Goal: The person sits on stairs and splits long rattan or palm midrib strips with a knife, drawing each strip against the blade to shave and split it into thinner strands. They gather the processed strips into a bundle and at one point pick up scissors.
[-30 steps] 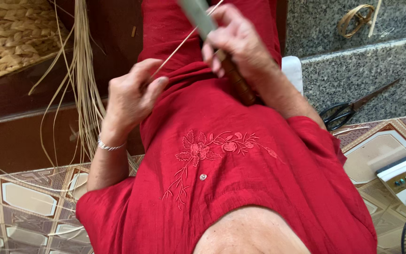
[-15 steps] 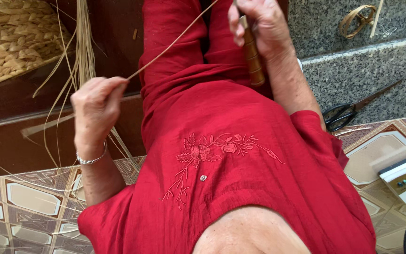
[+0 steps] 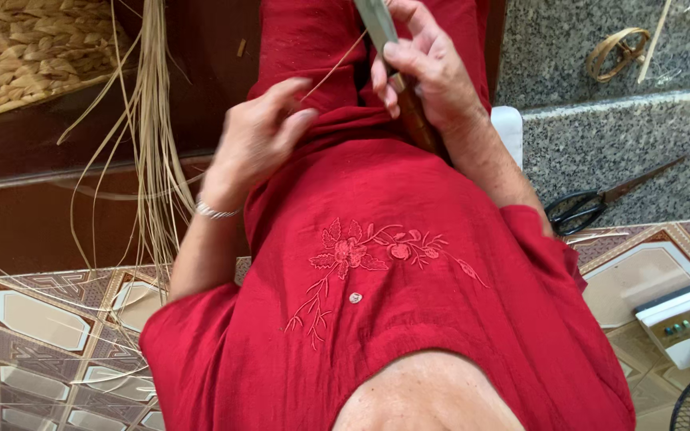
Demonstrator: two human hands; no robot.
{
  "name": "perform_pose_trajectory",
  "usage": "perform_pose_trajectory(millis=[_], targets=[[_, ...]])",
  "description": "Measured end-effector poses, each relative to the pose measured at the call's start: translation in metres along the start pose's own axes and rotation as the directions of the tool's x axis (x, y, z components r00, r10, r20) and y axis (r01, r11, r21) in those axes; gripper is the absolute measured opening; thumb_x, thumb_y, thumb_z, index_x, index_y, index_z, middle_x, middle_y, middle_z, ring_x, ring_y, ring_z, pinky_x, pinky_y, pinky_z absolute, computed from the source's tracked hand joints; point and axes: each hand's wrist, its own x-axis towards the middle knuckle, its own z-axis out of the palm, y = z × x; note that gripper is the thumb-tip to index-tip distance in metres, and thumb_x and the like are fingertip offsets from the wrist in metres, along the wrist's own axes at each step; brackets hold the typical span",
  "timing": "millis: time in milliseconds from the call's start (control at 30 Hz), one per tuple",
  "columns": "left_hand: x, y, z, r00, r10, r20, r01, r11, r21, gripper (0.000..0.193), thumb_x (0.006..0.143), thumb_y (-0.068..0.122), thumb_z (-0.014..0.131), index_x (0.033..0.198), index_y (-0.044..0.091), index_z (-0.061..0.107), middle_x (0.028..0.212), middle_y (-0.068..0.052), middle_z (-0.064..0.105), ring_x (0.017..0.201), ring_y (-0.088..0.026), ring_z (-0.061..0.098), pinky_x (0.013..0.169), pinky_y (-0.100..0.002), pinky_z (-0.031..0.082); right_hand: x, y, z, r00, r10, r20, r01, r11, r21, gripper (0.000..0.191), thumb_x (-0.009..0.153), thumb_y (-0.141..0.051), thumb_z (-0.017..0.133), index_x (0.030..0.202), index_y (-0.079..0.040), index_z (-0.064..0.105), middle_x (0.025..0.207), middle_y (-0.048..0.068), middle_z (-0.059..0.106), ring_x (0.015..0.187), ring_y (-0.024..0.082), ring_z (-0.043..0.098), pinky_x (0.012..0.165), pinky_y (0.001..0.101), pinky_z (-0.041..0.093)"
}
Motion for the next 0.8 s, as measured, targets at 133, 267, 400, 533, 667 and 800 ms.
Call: perform_pose_trajectory(millis=[133, 267, 400, 533, 667, 800], targets=[[0.034, 0.017, 0.03, 0.976, 0.15, -0.156, -0.172, 0.976, -0.136, 0.028, 0.103, 0.008, 0.073, 0.127, 0.001, 0.062, 0.099, -0.016, 0.072, 0.082, -0.026, 0.073, 0.075, -0.034, 0.059, -0.004, 0.001, 0.008, 0.999, 0.03, -0.009, -0.031, 0.998, -0.051, 0.051, 0.113, -0.008, 0.055, 0.158, -0.002, 0.033, 0.085, 0.016, 0.069, 0.061, 0.016, 0.064, 0.055, 0.0257, 0.054], [0.045, 0.02, 0.033, 0.957, 0.156, -0.246, -0.208, 0.957, -0.201, 0.008, 0.108, 0.002, 0.068, 0.116, 0.003, 0.068, 0.096, -0.011, 0.074, 0.083, -0.017, 0.072, 0.072, -0.029, 0.057, -0.008, -0.008, 0.012, 0.999, 0.032, -0.03, -0.034, 0.998, -0.06, 0.055, 0.111, -0.008, 0.055, 0.16, -0.003, 0.03, 0.089, 0.017, 0.069, 0.06, 0.017, 0.065, 0.058, 0.0272, 0.055], [0.046, 0.015, 0.025, 0.981, 0.022, -0.191, -0.095, 0.919, -0.383, 0.007, 0.11, 0.003, 0.066, 0.115, 0.001, 0.071, 0.083, 0.0, 0.066, 0.072, -0.005, 0.056, 0.064, -0.023, 0.047, -0.008, -0.021, 0.017, 1.0, -0.006, 0.025, 0.005, 1.0, 0.002, 0.062, 0.108, -0.008, 0.053, 0.163, -0.009, 0.024, 0.091, 0.02, 0.07, 0.063, 0.02, 0.067, 0.058, 0.0276, 0.056], [0.048, 0.013, 0.022, 0.992, -0.118, -0.036, 0.067, 0.762, -0.644, 0.011, 0.111, 0.007, 0.063, 0.113, 0.001, 0.072, 0.077, 0.01, 0.054, 0.066, 0.001, 0.043, 0.056, -0.019, 0.033, -0.007, -0.023, 0.024, 0.997, 0.028, 0.066, -0.027, 1.0, -0.014, 0.065, 0.109, -0.004, 0.054, 0.168, -0.011, 0.025, 0.089, 0.02, 0.07, 0.056, 0.017, 0.063, 0.052, 0.0241, 0.053], [0.046, 0.012, 0.021, 0.985, -0.167, 0.03, 0.137, 0.678, -0.722, 0.013, 0.111, 0.01, 0.061, 0.112, 0.001, 0.07, 0.073, 0.011, 0.052, 0.061, 0.002, 0.041, 0.052, -0.018, 0.03, -0.01, -0.018, 0.023, 0.997, 0.049, 0.062, -0.052, 0.998, 0.047, 0.06, 0.111, -0.003, 0.054, 0.165, -0.008, 0.028, 0.09, 0.02, 0.068, 0.056, 0.017, 0.061, 0.05, 0.024, 0.051], [0.045, 0.008, 0.023, 0.987, -0.158, 0.008, 0.116, 0.688, -0.716, 0.012, 0.111, 0.009, 0.061, 0.114, 0.001, 0.071, 0.076, 0.011, 0.052, 0.064, 0.002, 0.04, 0.054, -0.018, 0.03, -0.012, -0.012, 0.008, 0.988, 0.063, 0.142, -0.097, 0.963, 0.251, 0.065, 0.109, -0.004, 0.056, 0.167, -0.012, 0.028, 0.093, 0.02, 0.067, 0.058, 0.019, 0.063, 0.048, 0.0266, 0.053]])
